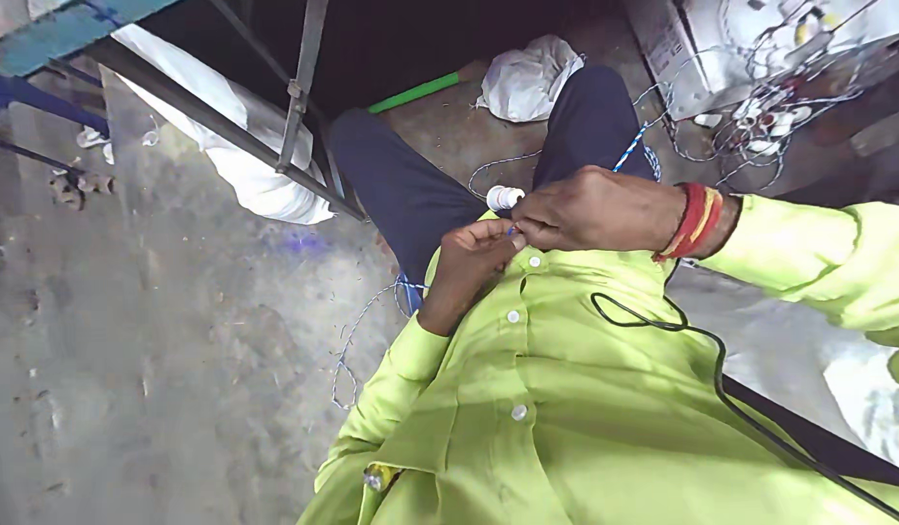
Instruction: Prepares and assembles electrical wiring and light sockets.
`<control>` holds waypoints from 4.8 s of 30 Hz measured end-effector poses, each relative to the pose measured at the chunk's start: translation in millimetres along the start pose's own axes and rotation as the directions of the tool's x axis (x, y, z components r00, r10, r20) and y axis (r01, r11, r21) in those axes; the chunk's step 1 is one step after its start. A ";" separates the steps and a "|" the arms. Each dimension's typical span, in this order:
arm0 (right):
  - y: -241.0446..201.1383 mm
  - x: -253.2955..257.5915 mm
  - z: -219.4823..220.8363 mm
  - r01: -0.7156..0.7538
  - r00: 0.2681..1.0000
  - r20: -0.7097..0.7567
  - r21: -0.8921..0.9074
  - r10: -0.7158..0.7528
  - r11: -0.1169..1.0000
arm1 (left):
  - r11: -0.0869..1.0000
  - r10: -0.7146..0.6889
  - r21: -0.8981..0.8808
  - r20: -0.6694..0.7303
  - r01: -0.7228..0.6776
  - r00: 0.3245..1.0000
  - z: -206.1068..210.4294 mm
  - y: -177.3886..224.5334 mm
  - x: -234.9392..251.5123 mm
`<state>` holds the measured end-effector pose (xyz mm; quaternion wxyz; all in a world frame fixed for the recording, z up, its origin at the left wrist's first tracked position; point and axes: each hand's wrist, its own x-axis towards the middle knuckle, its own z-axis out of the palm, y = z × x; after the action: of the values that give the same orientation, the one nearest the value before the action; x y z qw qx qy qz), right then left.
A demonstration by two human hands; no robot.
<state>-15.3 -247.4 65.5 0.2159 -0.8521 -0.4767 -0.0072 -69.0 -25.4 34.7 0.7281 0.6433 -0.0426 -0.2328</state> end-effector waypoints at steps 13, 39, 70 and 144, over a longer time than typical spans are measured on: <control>7.5 4.8 -24.5 -0.007 0.996 0.091 0.094 -0.002 0.996 | 0.990 0.123 0.070 -0.068 -0.118 0.990 9.4 -4.1 17.1; 9.4 22.9 -20.3 0.245 0.942 0.255 -0.077 -0.219 0.966 | 0.993 0.050 0.111 -0.094 -0.039 0.994 9.6 -5.7 22.9; 0.7 6.0 -26.9 -0.189 0.982 0.046 0.177 0.184 0.966 | 0.874 0.376 0.368 -0.097 -0.317 0.922 21.7 -14.1 16.2; -7.2 -17.3 23.0 -0.200 0.908 -0.360 0.085 0.217 0.976 | 0.961 -0.088 -0.255 0.105 0.112 0.991 -7.5 -10.4 25.8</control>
<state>-35.1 -249.5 43.5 0.3201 -0.8765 -0.3345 -0.1322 -46.3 -29.3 17.3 0.7906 0.5322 -0.0127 -0.3026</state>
